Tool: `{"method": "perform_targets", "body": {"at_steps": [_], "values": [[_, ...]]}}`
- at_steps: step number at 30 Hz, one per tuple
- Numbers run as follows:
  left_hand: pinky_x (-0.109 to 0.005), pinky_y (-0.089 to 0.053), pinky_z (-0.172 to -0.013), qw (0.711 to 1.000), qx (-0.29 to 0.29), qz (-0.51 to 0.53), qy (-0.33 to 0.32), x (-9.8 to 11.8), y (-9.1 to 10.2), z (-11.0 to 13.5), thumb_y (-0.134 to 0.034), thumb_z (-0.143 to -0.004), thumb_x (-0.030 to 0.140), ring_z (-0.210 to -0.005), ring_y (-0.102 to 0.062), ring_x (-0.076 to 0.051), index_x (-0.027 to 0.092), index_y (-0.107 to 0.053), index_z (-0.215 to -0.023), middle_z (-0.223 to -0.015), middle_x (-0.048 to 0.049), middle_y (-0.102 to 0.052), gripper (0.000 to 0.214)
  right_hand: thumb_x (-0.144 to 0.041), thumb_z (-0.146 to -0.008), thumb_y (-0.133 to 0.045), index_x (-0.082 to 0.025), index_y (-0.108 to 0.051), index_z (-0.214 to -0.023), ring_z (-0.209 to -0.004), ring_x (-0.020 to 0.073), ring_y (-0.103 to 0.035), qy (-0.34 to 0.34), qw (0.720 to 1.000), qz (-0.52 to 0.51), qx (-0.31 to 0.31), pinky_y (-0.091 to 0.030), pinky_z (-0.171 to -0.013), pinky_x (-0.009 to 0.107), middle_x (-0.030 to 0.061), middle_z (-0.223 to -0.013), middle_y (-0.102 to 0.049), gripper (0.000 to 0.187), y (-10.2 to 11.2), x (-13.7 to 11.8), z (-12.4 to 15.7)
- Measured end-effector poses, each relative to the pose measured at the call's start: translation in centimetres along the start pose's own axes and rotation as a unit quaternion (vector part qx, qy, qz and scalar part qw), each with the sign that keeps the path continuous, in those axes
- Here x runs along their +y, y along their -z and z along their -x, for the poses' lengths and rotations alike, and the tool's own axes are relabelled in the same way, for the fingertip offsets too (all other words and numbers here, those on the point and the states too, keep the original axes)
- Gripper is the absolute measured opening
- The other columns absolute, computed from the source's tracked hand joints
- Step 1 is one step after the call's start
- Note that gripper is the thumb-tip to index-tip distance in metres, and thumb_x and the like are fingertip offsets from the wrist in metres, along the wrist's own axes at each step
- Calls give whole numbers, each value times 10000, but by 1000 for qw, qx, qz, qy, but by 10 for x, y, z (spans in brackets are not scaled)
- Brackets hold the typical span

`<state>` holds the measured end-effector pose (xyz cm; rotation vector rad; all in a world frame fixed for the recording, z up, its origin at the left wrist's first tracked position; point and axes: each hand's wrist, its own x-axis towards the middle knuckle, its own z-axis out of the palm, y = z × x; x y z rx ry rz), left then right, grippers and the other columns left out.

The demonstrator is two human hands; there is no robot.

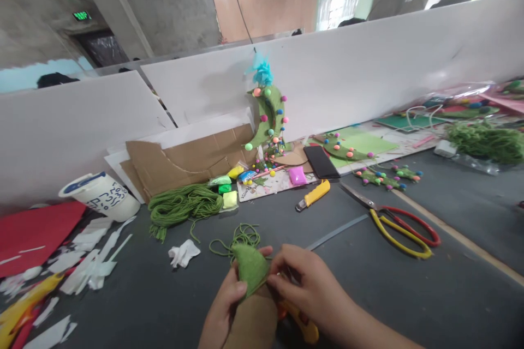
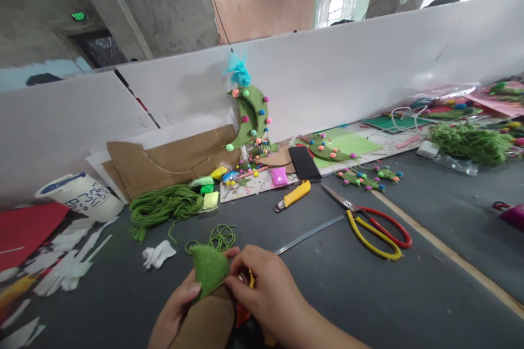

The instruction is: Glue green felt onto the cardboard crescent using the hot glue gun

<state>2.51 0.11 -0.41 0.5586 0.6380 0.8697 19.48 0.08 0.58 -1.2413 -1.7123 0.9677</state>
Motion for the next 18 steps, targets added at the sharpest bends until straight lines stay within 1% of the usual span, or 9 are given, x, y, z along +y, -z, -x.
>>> {"method": "perform_targets", "body": {"at_steps": [2, 5, 8, 12, 18], "values": [[-422, -449, -889, 1000, -6, -4, 2, 0, 4, -2, -615, -677, 321, -1033, -635, -353, 165, -633, -1201, -1024, -124, -740, 548, -70, -726, -602, -192, -584, -666, -613, 117, -509, -2, 1000, 3, 2, -361, -575, 187, -35, -653, -578, 137, 0, 1, 0], [-390, -470, -835, 1000, -21, -6, 14, 1, 7, -3, -631, -673, 319, -997, -651, -342, 176, -633, -1208, -1002, -121, -745, 554, -63, -728, -579, -194, -582, -664, -596, 115, -496, -6, 1000, 19, 1, -352, -560, 188, -37, -643, -564, 146, 2, 1, -2], [-360, -479, -793, 999, -31, -6, 19, 4, 7, -3, -648, -671, 311, -934, -672, -320, 185, -646, -1195, -978, -113, -748, 539, -66, -733, -560, -192, -575, -665, -588, 114, -494, -14, 999, 29, 2, -348, -550, 192, -39, -636, -554, 145, 4, 0, -3], [-325, -484, -764, 999, -30, -6, 16, 5, 6, -1, -646, -685, 305, -888, -683, -289, 179, -640, -1201, -972, -109, -741, 531, -75, -735, -558, -185, -560, -656, -578, 110, -490, -28, 999, 22, 5, -347, -544, 192, -40, -631, -549, 136, 6, 0, -4], [-364, -491, -778, 999, -37, -9, 31, 4, 5, 0, -624, -699, 327, -940, -672, -325, 160, -569, -1266, -962, -127, -741, 594, -75, -726, -550, -182, -550, -635, -559, 105, -474, -55, 998, -2, 2, -341, -526, 190, -48, -606, -520, 141, 5, 0, -5]]}}
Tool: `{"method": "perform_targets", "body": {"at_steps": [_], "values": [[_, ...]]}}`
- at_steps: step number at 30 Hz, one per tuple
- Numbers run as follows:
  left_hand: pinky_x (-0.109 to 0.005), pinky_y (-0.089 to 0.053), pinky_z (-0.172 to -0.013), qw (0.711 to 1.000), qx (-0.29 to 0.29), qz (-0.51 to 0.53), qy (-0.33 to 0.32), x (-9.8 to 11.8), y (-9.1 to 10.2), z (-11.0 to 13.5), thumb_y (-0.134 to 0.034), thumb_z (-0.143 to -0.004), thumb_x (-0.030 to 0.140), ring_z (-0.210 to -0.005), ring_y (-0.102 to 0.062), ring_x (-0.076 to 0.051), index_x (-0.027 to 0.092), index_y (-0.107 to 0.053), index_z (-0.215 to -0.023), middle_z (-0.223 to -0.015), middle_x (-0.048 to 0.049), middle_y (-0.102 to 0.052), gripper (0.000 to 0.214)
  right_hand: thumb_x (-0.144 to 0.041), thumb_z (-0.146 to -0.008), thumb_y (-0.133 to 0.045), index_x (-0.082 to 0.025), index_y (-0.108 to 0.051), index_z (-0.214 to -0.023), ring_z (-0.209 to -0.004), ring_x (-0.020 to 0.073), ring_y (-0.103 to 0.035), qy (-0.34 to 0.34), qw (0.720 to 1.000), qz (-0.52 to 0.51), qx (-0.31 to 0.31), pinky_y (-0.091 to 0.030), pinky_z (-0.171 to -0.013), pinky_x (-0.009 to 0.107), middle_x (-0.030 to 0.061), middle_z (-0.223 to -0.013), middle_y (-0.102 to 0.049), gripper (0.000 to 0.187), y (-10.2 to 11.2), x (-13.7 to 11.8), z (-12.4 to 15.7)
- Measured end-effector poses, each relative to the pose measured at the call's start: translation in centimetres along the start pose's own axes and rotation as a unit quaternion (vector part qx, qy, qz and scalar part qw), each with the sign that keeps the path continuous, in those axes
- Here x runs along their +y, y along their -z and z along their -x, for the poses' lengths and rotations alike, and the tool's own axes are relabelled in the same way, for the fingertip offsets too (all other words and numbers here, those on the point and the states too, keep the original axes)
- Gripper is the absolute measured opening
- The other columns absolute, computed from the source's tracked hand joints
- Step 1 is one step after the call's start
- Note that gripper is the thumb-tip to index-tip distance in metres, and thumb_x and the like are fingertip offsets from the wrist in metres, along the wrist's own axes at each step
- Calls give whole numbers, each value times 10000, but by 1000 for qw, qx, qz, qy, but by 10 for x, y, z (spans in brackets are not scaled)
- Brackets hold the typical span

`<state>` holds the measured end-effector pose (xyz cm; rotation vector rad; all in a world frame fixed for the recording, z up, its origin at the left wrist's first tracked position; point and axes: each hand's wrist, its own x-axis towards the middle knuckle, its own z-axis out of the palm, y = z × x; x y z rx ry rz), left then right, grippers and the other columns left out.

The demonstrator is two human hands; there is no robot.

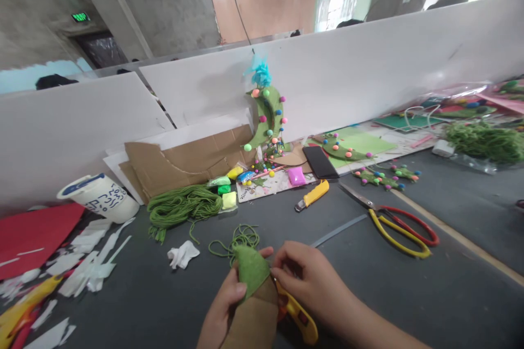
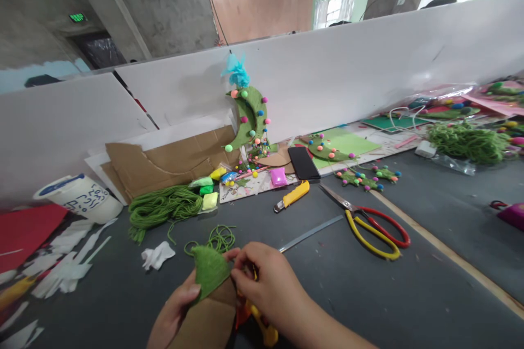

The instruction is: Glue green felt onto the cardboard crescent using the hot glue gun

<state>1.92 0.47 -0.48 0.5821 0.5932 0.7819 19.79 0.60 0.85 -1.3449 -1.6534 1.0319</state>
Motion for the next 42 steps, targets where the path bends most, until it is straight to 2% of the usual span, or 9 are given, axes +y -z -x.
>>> {"method": "perform_targets", "body": {"at_steps": [5, 12, 17, 19, 23, 26, 32, 38, 42], "values": [[-355, -493, -766, 1000, 3, 5, 7, -1, -1, 0, -639, -679, 346, -880, -693, -307, 180, -591, -1241, -942, -111, -749, 588, -76, -710, -560, -181, -578, -624, -544, 110, -468, -28, 1000, -6, -9, -337, -512, 197, -51, -577, -507, 137, 0, 1, -1], [-427, -484, -841, 1000, 11, 6, 3, 0, -8, 1, -615, -706, 322, -849, -703, -306, 198, -617, -1218, -1127, -113, -705, 527, -98, -730, -591, -190, -706, -691, -657, 142, -548, -8, 998, -47, -36, -388, -626, 227, -13, -671, -623, 153, 6, -1, -3], [-364, -463, -859, 995, 38, -96, -6, 9, -7, 4, -580, -787, 289, -911, -673, -264, 217, -656, -1160, -1082, -78, -720, 388, -145, -698, -601, -174, -667, -648, -528, 103, -415, -106, 979, -149, -85, -313, -516, 210, -63, -536, -475, 88, 13, 1, -5], [-324, -453, -845, 988, 54, -147, 1, 15, -5, 7, -598, -808, 265, -899, -657, -232, 218, -683, -1093, -1006, -61, -729, 302, -163, -688, -609, -166, -663, -655, -491, 87, -344, -118, 976, -153, -95, -263, -479, 203, -81, -500, -403, 64, 17, 5, -7], [-236, -444, -619, 976, 24, -208, 53, 27, 4, 12, -732, -725, 282, -612, -596, -140, 174, -702, -850, -694, -14, -666, 168, -145, -658, -584, -158, -649, -641, -476, 77, -322, -131, 975, -151, -100, -228, -458, 202, -82, -490, -404, 68, 24, 11, -9], [-203, -408, -567, 954, 76, -288, 41, 31, 5, 12, -748, -718, 304, -553, -545, -115, 152, -678, -756, -585, 7, -614, 171, -144, -644, -571, -163, -629, -621, -474, 77, -327, -140, 974, -150, -92, -220, -455, 205, -80, -486, -407, 65, 24, 13, -11], [-273, -460, -774, 944, 106, -310, -33, 19, -15, 4, -674, -782, 320, -837, -622, -203, 189, -700, -970, -927, -58, -717, 230, -186, -647, -582, -175, -591, -624, -472, 85, -331, -153, 970, -175, -70, -232, -469, 215, -80, -489, -405, 27, 10, 13, -10], [-322, -456, -833, 936, 137, -321, -50, 8, -14, 1, -661, -788, 318, -918, -626, -249, 193, -699, -1027, -990, -67, -723, 273, -251, -679, -605, -172, -581, -644, -498, 89, -379, -170, 958, -225, -60, -274, -500, 215, -65, -535, -457, 90, 5, 13, -9], [-324, -436, -874, 923, 123, -355, -82, 10, -8, 1, -681, -752, 256, -969, -603, -271, 163, -739, -937, -952, -82, -698, 215, -246, -682, -613, -160, -587, -647, -498, 82, -379, -179, 952, -240, -58, -272, -507, 211, -69, -536, -462, 96, 4, 13, -9]]}}
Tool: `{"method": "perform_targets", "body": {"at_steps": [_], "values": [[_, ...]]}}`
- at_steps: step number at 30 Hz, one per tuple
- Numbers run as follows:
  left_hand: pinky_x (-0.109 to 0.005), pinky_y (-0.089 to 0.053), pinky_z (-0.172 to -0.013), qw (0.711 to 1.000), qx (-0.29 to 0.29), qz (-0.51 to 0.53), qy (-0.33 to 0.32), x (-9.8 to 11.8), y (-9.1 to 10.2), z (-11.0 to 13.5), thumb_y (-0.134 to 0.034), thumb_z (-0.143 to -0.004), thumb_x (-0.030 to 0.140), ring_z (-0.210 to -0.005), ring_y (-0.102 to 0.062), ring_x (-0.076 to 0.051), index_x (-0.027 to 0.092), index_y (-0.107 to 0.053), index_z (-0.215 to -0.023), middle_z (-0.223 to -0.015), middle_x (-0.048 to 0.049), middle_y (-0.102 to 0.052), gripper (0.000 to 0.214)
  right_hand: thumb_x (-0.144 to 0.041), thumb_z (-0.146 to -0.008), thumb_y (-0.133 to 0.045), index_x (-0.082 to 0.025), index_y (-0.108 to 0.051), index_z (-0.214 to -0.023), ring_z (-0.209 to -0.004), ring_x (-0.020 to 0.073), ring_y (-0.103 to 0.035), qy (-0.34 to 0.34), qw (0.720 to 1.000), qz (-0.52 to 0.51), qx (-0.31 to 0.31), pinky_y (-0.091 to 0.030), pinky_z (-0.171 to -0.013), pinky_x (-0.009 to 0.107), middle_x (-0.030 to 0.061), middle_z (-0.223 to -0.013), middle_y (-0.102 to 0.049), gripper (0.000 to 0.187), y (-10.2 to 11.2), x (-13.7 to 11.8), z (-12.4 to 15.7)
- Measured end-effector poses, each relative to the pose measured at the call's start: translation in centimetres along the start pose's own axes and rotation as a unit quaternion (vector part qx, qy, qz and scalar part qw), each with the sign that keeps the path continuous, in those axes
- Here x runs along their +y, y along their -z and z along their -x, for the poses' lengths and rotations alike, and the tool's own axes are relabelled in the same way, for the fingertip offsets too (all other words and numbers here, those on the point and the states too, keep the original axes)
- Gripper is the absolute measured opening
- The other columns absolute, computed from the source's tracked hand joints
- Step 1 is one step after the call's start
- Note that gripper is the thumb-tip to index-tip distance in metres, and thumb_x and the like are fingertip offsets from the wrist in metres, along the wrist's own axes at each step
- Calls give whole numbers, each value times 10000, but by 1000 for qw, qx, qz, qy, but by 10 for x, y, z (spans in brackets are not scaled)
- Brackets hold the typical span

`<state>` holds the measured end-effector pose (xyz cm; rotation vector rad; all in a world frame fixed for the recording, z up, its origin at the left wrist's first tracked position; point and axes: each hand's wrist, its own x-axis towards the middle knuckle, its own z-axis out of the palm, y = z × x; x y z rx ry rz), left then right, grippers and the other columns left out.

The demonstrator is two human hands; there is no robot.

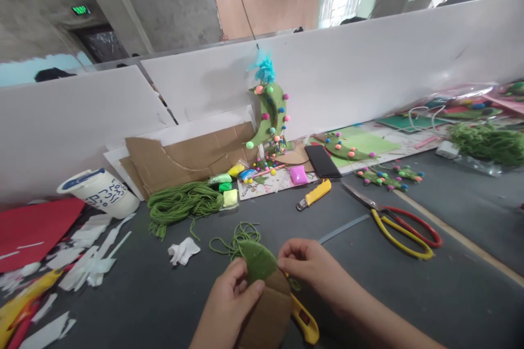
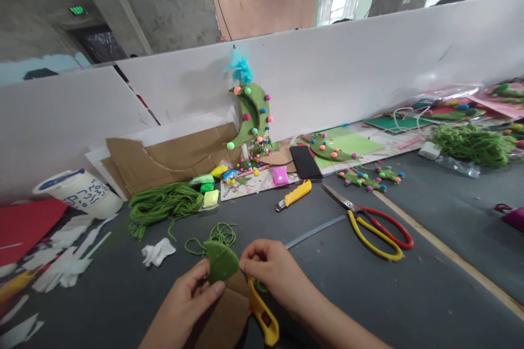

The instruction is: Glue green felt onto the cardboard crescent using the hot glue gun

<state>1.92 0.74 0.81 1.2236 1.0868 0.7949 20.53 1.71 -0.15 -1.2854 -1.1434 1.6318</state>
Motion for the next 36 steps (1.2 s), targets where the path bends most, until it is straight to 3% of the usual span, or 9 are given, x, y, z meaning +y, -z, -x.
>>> {"method": "perform_targets", "body": {"at_steps": [11, 14, 17, 20, 25, 30, 33, 36], "values": [[-328, -446, -866, 999, -4, -42, 12, 13, 6, 1, -687, -728, 232, -969, -607, -279, 184, -756, -939, -981, -81, -714, 227, -254, -665, -632, -167, -588, -630, -480, 85, -371, -9, 1000, -21, 7, -260, -498, 213, -79, -504, -453, 103, -7, 2, 1], [-283, -462, -785, 997, 48, -62, 17, 14, 10, 3, -680, -753, 286, -850, -625, -239, 196, -758, -881, -836, -50, -727, 175, -260, -672, -634, -163, -591, -637, -490, 85, -364, -6, 1000, -28, 12, -257, -500, 213, -76, -508, -450, 111, -7, 2, 1], [-228, -469, -612, 992, 119, 9, 45, 12, 13, 5, -697, -743, 335, -624, -601, -162, 197, -708, -845, -614, 17, -657, 171, -265, -684, -631, -154, -595, -658, -493, 80, -340, -13, 999, -42, 16, -227, -480, 210, -72, -520, -441, 119, -7, 2, 1], [-197, -461, -534, 985, 162, 26, 47, 10, 15, 3, -738, -697, 326, -534, -569, -121, 176, -642, -699, -571, 28, -636, 178, -275, -700, -626, -152, -599, -683, -480, 77, -325, -26, 998, -60, 11, -199, -447, 207, -69, -526, -441, 127, -7, 3, 2], [-204, -469, -483, 985, 164, -15, 44, 10, 14, 0, -750, -676, 372, -496, -576, -133, 163, -633, -614, -539, 7, -641, 247, -269, -704, -635, -150, -594, -680, -466, 69, -306, -35, 997, -75, 6, -183, -438, 207, -71, -521, -433, 128, -8, 4, 3], [-202, -444, -483, 983, 173, -58, 12, 7, 11, 1, -611, -789, 469, -476, -543, -127, 173, -607, -551, -497, 20, -576, 380, -288, -707, -649, -144, -610, -689, -500, 79, -363, -31, 997, -73, 8, -243, -474, 206, -57, -546, -472, 151, -7, 8, 1], [-201, -462, -541, 981, 180, -70, -8, 8, 7, 2, -631, -779, 429, -552, -579, -139, 187, -627, -659, -571, 23, -608, 271, -318, -707, -656, -145, -606, -686, -523, 90, -389, -27, 997, -67, 9, -260, -485, 209, -47, -558, -486, 181, -7, 12, -1], [-225, -497, -616, 988, 144, -47, 7, 7, -1, 2, -662, -752, 360, -663, -644, -173, 194, -635, -889, -694, 5, -676, 217, -337, -706, -658, -148, -605, -683, -532, 96, -391, -20, 998, -58, 12, -266, -494, 215, -48, -554, -474, 198, -6, 16, -4]]}}
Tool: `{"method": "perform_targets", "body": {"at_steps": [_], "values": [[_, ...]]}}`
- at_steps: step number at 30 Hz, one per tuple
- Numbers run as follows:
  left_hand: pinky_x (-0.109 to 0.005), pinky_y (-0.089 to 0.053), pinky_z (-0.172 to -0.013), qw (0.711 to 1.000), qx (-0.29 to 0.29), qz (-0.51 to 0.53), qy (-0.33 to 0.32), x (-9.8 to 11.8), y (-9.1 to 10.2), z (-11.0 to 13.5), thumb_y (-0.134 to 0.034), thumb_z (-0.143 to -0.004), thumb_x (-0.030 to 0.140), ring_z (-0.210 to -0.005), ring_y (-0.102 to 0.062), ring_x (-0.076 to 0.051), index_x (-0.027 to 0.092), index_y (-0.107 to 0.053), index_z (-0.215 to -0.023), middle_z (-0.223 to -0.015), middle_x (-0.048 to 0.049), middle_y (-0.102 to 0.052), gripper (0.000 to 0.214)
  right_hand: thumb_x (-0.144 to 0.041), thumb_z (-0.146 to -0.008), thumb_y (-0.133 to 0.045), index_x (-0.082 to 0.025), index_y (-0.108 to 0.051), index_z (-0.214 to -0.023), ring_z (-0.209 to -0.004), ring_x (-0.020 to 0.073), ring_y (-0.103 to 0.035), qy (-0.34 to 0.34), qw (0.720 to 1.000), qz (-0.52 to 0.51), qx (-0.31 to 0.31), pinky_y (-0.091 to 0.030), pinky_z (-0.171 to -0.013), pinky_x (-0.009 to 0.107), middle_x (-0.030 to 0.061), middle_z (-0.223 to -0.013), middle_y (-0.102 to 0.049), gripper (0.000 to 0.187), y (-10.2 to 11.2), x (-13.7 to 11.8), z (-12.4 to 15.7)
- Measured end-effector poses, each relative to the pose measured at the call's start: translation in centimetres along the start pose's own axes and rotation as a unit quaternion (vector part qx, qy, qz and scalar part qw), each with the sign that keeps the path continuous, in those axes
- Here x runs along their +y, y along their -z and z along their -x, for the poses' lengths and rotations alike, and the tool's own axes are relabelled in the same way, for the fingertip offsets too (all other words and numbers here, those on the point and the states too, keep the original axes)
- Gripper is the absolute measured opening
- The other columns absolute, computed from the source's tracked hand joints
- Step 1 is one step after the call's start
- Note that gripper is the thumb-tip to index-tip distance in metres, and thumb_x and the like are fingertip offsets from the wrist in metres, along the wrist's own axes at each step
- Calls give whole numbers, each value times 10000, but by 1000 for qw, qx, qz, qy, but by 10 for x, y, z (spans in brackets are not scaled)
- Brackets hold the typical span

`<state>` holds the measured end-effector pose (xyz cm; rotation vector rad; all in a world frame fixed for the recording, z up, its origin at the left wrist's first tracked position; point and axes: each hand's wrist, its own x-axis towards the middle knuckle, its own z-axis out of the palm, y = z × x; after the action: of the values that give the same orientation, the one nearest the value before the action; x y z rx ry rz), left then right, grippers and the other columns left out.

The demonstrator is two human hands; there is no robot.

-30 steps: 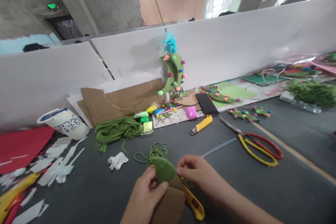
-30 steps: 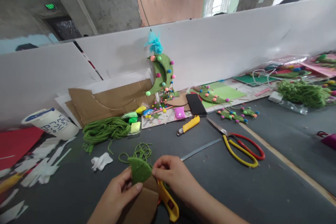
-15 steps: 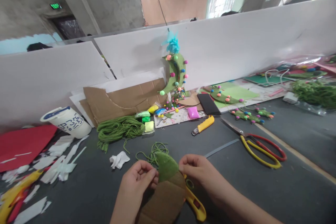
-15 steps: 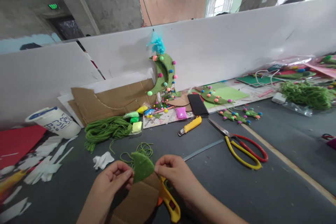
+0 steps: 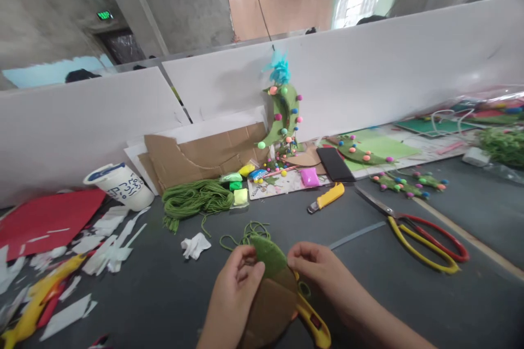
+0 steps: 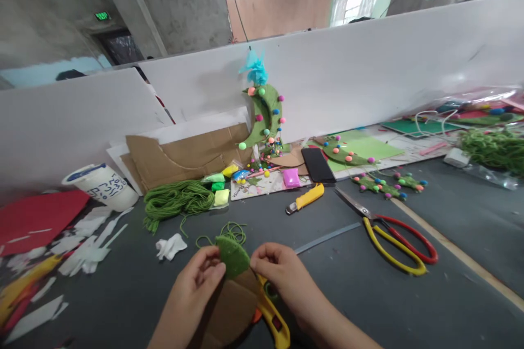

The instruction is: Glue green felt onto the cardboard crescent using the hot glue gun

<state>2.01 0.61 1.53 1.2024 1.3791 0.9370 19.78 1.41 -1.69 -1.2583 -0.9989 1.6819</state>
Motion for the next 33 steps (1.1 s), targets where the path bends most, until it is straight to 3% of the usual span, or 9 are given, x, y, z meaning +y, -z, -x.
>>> {"method": "perform_targets", "body": {"at_steps": [3, 6, 12, 18, 29, 33], "values": [[-276, -519, -716, 999, -42, 15, 10, -6, -7, 2, -625, -770, 299, -783, -680, -212, 176, -587, -1026, -824, -47, -717, 287, -346, -691, -665, -156, -601, -665, -522, 99, -381, 6, 1000, 14, 0, -260, -496, 222, -57, -534, -448, 202, 0, 4, -3], [-322, -520, -768, 999, -33, -11, -5, -16, -10, 0, -605, -766, 265, -873, -686, -248, 170, -569, -1028, -930, -95, -722, 281, -354, -676, -664, -160, -595, -650, -508, 98, -363, 9, 1000, 28, -5, -251, -497, 225, -64, -520, -427, 207, -1, 7, -5], [-285, -512, -644, 999, -2, -43, -12, -19, -7, -1, -644, -701, 229, -716, -683, -225, 192, -604, -903, -765, -38, -712, 209, -362, -675, -650, -163, -583, -649, -509, 104, -352, 10, 998, 54, -12, -241, -494, 227, -64, -517, -418, 212, -2, 10, -7], [-260, -490, -618, 998, 19, -53, -22, -15, -8, 3, -647, -700, 227, -690, -662, -207, 211, -580, -842, -712, -2, -678, 157, -343, -711, -613, -165, -571, -669, -511, 103, -347, 28, 997, 67, -16, -248, -501, 231, -64, -542, -417, 187, -5, 12, -4], [-269, -503, -696, 998, -36, -36, -42, -1, -9, -2, -632, -705, 166, -798, -681, -215, 194, -571, -864, -816, -20, -688, 173, -292, -706, -584, -166, -572, -656, -506, 103, -361, 79, 994, 82, -8, -262, -500, 227, -67, -534, -421, 136, -4, 6, -5], [-278, -495, -701, 997, -29, -56, -46, 3, -13, -5, -639, -707, 182, -789, -663, -212, 195, -545, -837, -781, 0, -650, 161, -247, -708, -581, -168, -580, -650, -485, 97, -347, 91, 993, 78, 1, -258, -486, 222, -79, -509, -399, 98, -4, 3, -2]]}}
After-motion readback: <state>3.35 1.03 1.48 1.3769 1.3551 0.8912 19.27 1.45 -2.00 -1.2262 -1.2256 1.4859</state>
